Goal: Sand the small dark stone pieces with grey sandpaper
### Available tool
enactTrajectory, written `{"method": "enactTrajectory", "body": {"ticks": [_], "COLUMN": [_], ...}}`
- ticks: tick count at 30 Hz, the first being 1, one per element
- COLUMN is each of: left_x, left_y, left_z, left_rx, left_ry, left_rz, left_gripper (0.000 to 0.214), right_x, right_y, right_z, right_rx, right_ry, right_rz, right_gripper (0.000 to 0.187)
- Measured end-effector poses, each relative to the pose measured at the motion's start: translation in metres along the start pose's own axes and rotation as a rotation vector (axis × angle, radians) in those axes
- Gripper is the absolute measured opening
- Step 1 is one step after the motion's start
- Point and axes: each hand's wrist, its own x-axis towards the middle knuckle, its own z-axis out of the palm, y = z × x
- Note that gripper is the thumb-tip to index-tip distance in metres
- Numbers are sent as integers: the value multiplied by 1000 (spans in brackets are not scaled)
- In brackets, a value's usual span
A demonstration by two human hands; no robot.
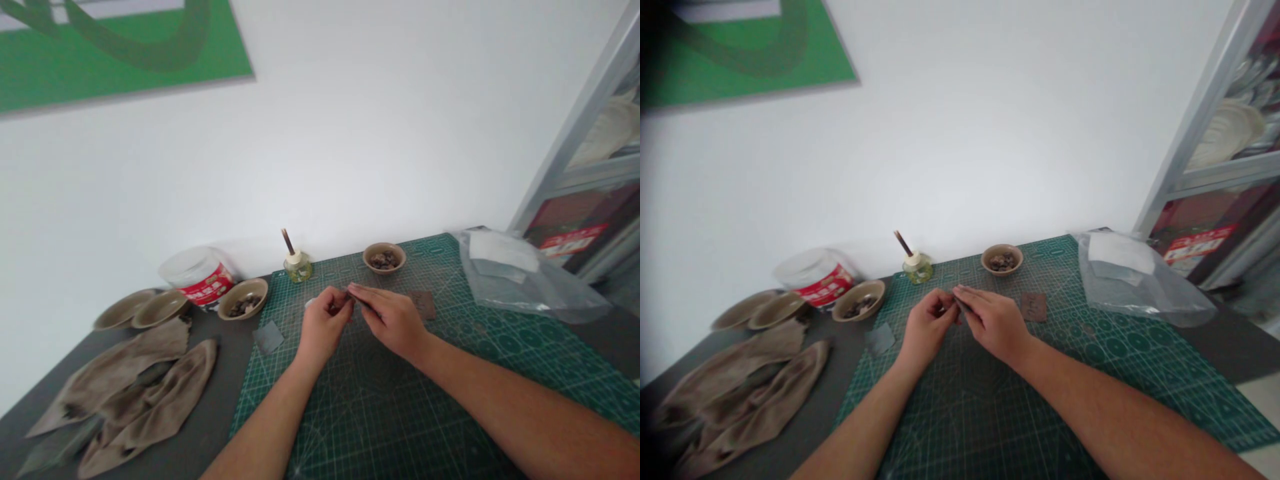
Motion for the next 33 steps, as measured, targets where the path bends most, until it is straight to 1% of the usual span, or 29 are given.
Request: {"method": "enactTrajectory", "body": {"ticks": [2,8,12,16,20,24,27,29,31,33], "left_x": [0,-3,-4,-4,-6,-6,-4,-3,-2,-2], "left_y": [1,6,6,6,8,7,6,4,3,2], "left_z": [-2,-1,2,3,3,3,3,2,2,1], "left_rx": [65,44,-29,-65,-136,-145,-207,-214,-150,-67], "left_ry": [47,73,78,113,77,111,108,108,109,114], "left_rz": [14,2,8,34,18,33,2,-5,10,32], "left_gripper": [16,14,14,20,15,21,19,19,20,21], "right_x": [-1,-1,-1,-1,-2,-2,0,0,0,0], "right_y": [0,6,5,4,4,6,10,10,8,4], "right_z": [2,1,0,1,2,3,4,4,3,3], "right_rx": [-9,-48,-50,-51,-30,-20,-51,-49,-29,-9], "right_ry": [-59,-117,-100,-88,-51,-77,-84,-52,-21,-35], "right_rz": [-65,-73,-107,-164,-97,-87,6,42,24,-31], "right_gripper": [43,51,53,56,58,54,49,48,49,50]}}
